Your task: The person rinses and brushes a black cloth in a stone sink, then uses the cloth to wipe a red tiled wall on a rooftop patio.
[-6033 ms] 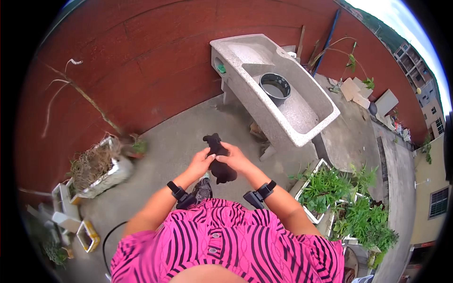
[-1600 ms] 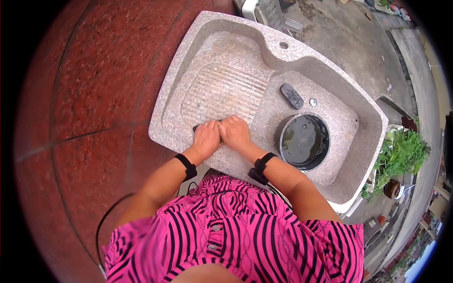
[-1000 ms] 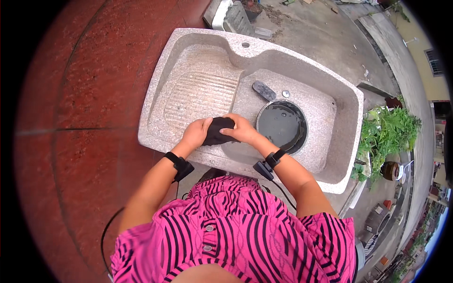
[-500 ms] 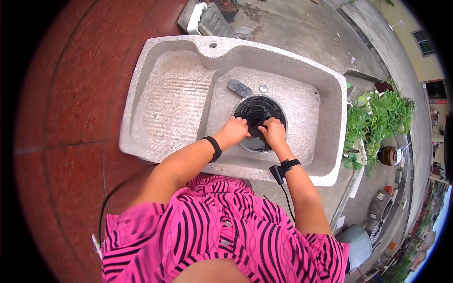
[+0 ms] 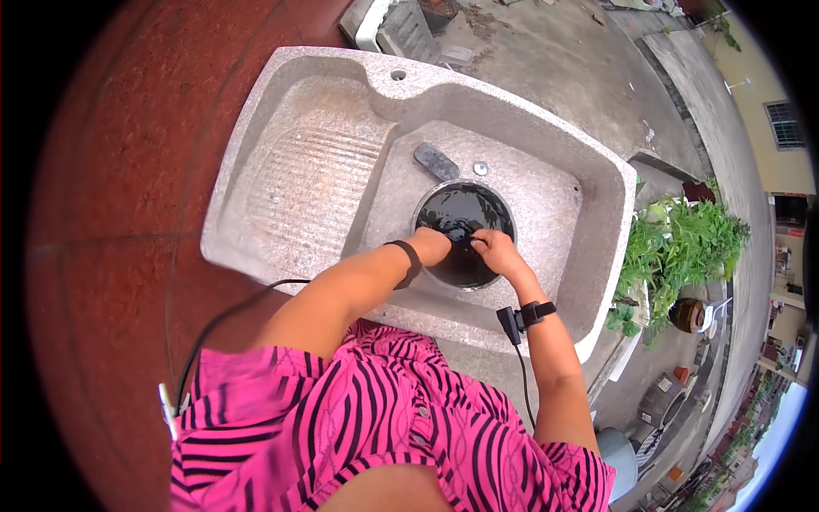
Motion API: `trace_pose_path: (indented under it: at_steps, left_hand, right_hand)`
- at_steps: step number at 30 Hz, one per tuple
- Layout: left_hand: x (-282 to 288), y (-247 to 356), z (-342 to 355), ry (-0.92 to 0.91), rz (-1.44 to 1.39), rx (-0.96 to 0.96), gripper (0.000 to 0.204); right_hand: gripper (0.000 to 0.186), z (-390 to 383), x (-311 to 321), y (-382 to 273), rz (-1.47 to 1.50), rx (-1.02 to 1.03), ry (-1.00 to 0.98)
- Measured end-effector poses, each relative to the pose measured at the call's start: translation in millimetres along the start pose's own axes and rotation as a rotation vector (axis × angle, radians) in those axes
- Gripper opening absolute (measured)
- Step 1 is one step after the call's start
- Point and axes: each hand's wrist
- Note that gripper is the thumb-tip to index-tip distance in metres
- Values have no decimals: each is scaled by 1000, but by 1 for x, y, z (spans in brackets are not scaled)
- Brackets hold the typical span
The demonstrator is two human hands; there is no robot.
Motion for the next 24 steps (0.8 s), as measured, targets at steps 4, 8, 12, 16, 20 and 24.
trace_pose_path:
  at_steps: [4,8,12,16,20,24]
  left_hand:
    - [35,-14,-38,527,-406,-43,22]
    - [102,-49,-109,825,-318,-6,21]
    - [139,-71,-183,1184,-243,38,21]
    - [138,-87,-248,1249,-175,200,21]
    - [56,-131,-279,1097,-17,418,23]
    - [-55,-158,-281,882,50,585,29]
  right_hand:
    - [17,-5,73,-24,343,20,162]
    - [18,13,114,-87,488,163,200]
    - [18,30,124,-172,511,330,248]
    - [17,40,92,-228,432,499,210]
    - [25,75,-7,-216,338,491,-23]
    - [35,122,-68,-144,83,320,-101]
Point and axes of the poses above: each hand's wrist, its own z-axis towards the middle knuckle, its own x-axis out of the back of the hand, y = z × x, and after that the axes turned 3 degrees about z, right-handed
